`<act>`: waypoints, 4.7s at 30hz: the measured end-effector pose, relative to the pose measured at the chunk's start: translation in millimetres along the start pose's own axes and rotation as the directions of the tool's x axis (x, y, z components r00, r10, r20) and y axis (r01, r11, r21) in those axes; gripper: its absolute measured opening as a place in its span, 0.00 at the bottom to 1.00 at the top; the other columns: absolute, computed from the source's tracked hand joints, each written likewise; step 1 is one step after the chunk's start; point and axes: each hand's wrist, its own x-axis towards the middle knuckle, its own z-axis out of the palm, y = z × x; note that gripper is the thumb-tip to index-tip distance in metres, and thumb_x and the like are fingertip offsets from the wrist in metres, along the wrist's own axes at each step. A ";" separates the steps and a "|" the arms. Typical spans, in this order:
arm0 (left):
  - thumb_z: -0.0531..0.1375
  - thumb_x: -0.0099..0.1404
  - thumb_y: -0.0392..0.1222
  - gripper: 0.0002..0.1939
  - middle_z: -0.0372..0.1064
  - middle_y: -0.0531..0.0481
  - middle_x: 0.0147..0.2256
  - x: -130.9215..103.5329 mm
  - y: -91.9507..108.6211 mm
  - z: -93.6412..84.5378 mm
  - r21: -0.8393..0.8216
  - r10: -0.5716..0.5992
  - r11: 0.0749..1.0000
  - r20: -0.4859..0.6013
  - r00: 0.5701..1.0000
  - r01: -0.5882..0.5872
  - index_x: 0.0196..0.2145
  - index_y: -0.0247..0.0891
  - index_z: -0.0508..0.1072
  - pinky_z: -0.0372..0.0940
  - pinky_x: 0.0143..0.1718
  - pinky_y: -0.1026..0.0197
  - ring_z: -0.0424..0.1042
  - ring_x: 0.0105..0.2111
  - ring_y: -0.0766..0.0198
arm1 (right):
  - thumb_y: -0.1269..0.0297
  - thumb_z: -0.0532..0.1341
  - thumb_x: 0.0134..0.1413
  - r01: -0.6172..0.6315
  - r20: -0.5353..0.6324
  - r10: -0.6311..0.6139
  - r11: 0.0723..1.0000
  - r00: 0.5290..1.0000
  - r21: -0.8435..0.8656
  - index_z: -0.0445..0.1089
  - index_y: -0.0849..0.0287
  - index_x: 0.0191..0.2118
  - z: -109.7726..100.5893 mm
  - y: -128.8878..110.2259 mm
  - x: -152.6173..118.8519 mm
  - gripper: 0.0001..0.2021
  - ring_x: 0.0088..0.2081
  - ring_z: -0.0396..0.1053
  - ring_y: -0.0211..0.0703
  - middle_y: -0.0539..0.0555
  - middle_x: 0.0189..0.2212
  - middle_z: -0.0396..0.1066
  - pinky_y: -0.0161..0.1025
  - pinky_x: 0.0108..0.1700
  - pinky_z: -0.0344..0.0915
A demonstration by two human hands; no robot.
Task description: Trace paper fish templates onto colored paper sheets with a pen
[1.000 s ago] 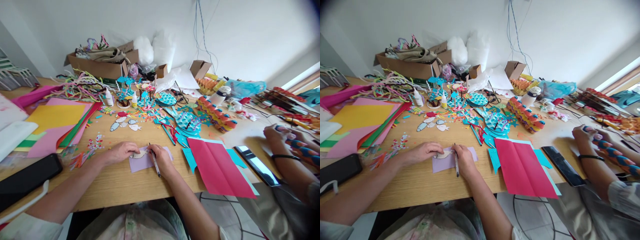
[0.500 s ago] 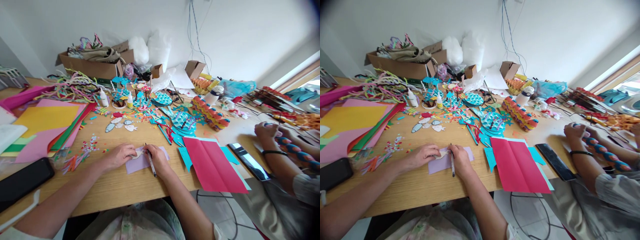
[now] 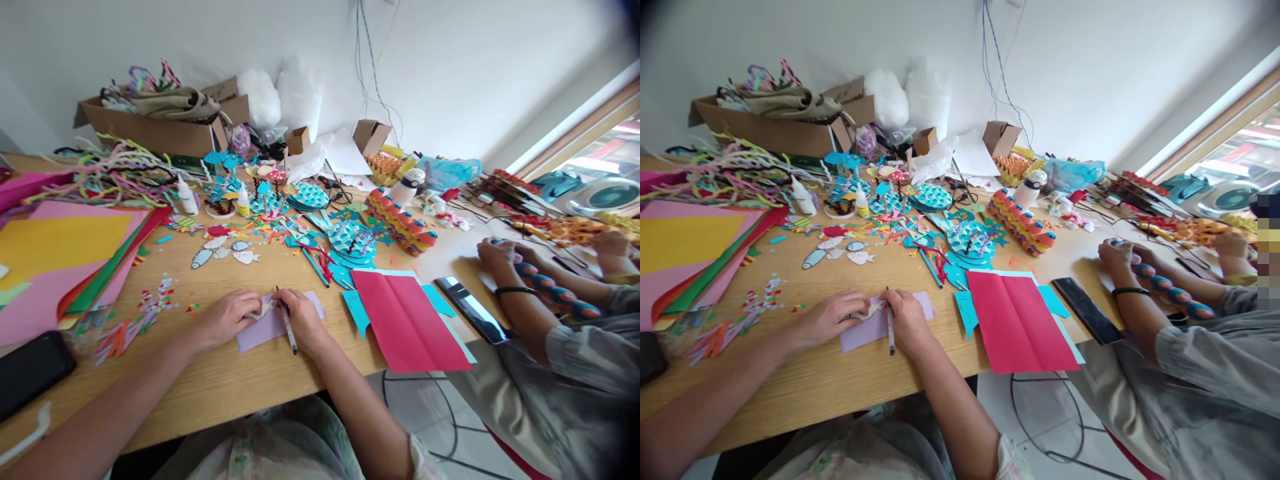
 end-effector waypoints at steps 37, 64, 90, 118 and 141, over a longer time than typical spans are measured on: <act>0.53 0.62 0.32 0.08 0.68 0.49 0.38 -3.8 -3.5 3.6 0.033 0.072 0.997 -0.079 0.994 -0.070 0.32 0.39 0.71 0.62 0.42 0.62 0.66 0.40 0.63 | 0.73 0.52 0.49 -0.142 0.029 0.142 0.910 0.989 0.389 0.68 0.59 0.30 -13.0 -4.4 -0.5 0.08 0.25 0.64 0.35 0.48 0.22 0.68 0.30 0.28 0.58; 0.55 0.61 0.30 0.07 0.70 0.48 0.40 -4.5 -5.3 8.8 0.054 0.090 0.995 -0.128 0.988 -0.084 0.32 0.38 0.70 0.61 0.44 0.59 0.67 0.42 0.62 | 0.75 0.55 0.42 -0.081 0.092 0.047 0.902 0.995 0.423 0.67 0.61 0.26 -3.5 -3.3 -3.7 0.06 0.20 0.54 0.30 0.45 0.19 0.63 0.28 0.22 0.51; 0.55 0.61 0.31 0.06 0.69 0.49 0.41 -3.8 -2.5 7.6 0.045 0.069 0.997 -0.091 0.993 -0.065 0.31 0.38 0.70 0.60 0.44 0.59 0.66 0.41 0.62 | 0.74 0.55 0.42 -0.096 0.124 0.048 0.906 0.991 0.413 0.68 0.61 0.27 -4.9 -8.0 -4.4 0.06 0.20 0.54 0.30 0.46 0.19 0.62 0.28 0.22 0.50; 0.52 0.64 0.34 0.07 0.71 0.49 0.38 -2.6 1.5 3.7 -0.004 0.103 0.995 -0.087 0.991 -0.104 0.31 0.38 0.69 0.61 0.42 0.58 0.67 0.39 0.62 | 0.73 0.54 0.42 -0.129 0.047 0.121 0.934 0.992 0.332 0.66 0.59 0.24 -6.8 -6.8 2.2 0.05 0.20 0.55 0.31 0.45 0.17 0.61 0.29 0.23 0.51; 0.53 0.63 0.32 0.06 0.71 0.49 0.36 -2.2 4.1 1.6 0.036 0.127 0.992 -0.093 0.987 -0.125 0.30 0.37 0.67 0.61 0.40 0.60 0.67 0.38 0.62 | 0.73 0.53 0.43 -0.092 -0.030 0.107 0.947 0.994 0.308 0.62 0.58 0.24 -0.4 -4.1 -0.2 0.04 0.21 0.55 0.32 0.45 0.18 0.59 0.29 0.23 0.51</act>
